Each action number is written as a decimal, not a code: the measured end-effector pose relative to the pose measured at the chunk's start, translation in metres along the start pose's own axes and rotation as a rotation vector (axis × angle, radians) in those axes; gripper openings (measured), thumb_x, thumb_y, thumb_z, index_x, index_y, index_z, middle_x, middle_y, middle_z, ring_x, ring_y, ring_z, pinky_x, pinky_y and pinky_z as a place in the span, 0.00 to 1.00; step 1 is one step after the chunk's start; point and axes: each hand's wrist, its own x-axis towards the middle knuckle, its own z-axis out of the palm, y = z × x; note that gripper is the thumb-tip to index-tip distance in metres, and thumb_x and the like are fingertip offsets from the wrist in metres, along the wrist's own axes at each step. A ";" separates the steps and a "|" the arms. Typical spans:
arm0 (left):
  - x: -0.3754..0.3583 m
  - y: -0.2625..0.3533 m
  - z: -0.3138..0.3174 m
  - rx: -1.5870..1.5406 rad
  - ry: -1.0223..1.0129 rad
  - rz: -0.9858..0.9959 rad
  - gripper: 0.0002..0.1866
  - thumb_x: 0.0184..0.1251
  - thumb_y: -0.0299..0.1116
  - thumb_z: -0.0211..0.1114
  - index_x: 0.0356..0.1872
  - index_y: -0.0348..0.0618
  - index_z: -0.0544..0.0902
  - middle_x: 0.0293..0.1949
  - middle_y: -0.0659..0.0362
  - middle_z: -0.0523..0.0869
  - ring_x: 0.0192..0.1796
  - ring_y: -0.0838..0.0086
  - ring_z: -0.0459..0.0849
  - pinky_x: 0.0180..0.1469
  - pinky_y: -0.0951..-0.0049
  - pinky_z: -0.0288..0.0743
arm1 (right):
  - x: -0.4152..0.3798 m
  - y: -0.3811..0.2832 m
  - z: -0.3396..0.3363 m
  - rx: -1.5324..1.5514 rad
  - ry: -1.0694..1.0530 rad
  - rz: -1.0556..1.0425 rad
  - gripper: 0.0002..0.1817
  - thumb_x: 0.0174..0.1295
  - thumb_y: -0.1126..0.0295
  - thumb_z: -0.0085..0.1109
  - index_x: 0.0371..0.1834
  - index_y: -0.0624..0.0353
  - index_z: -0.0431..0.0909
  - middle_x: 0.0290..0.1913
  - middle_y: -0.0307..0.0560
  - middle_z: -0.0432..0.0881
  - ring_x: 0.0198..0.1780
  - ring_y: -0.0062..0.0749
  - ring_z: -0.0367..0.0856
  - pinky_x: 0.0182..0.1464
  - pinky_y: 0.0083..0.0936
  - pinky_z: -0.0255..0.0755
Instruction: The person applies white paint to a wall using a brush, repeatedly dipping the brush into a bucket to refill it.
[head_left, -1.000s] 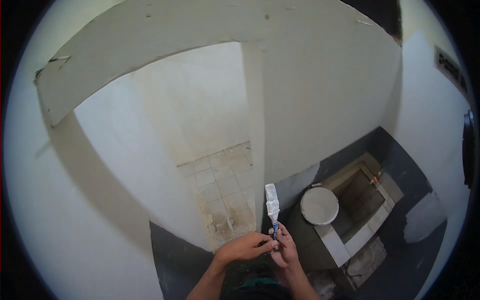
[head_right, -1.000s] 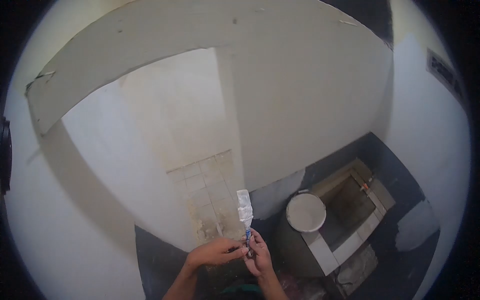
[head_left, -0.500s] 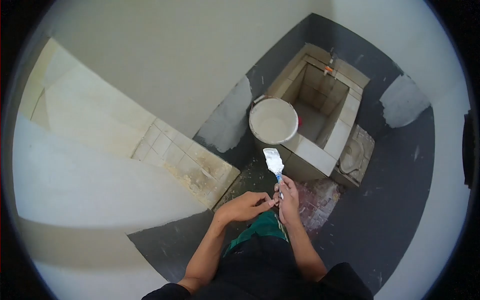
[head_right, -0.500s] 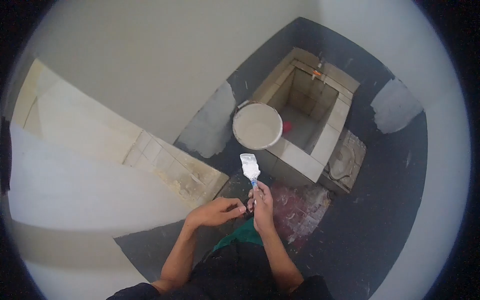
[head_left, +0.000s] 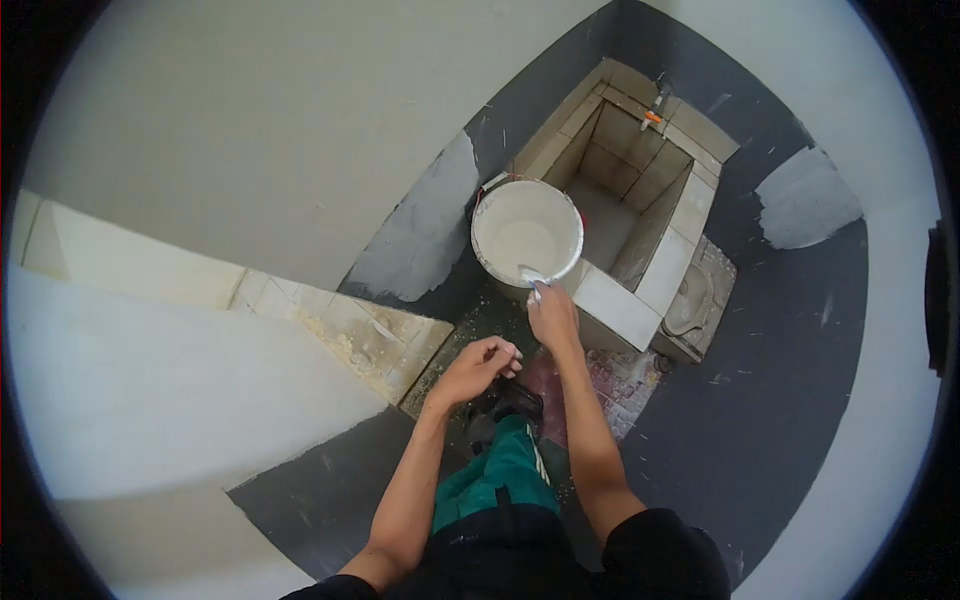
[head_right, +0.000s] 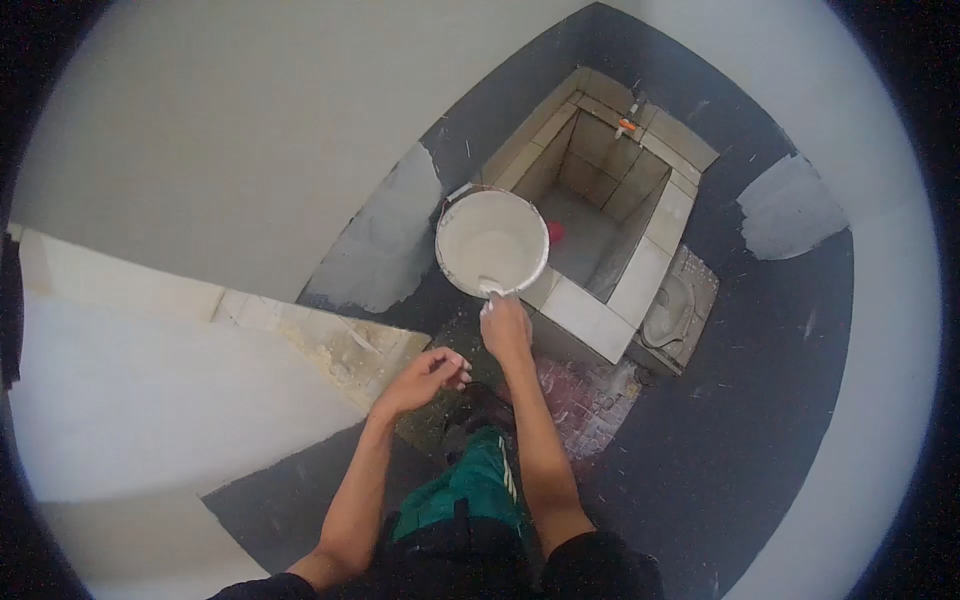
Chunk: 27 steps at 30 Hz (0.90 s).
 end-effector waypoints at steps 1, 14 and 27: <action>0.010 -0.004 -0.006 -0.027 0.063 -0.015 0.16 0.85 0.39 0.54 0.52 0.35 0.81 0.44 0.57 0.88 0.46 0.74 0.86 0.55 0.71 0.80 | 0.017 0.005 0.012 -0.046 -0.034 0.009 0.17 0.68 0.66 0.60 0.56 0.62 0.83 0.48 0.67 0.81 0.53 0.62 0.83 0.56 0.50 0.77; 0.082 -0.039 -0.043 -0.112 0.261 -0.035 0.15 0.84 0.40 0.54 0.53 0.39 0.83 0.44 0.59 0.89 0.44 0.76 0.86 0.49 0.73 0.77 | 0.178 0.117 0.194 -0.249 -0.413 0.184 0.17 0.64 0.65 0.58 0.49 0.67 0.83 0.55 0.68 0.84 0.58 0.62 0.84 0.60 0.48 0.80; 0.061 0.006 -0.012 -0.173 0.271 -0.034 0.14 0.83 0.36 0.54 0.52 0.37 0.83 0.44 0.57 0.89 0.44 0.74 0.86 0.48 0.73 0.77 | 0.064 0.084 0.089 1.326 -0.025 0.844 0.15 0.73 0.67 0.50 0.50 0.67 0.83 0.38 0.51 0.87 0.22 0.29 0.75 0.23 0.29 0.67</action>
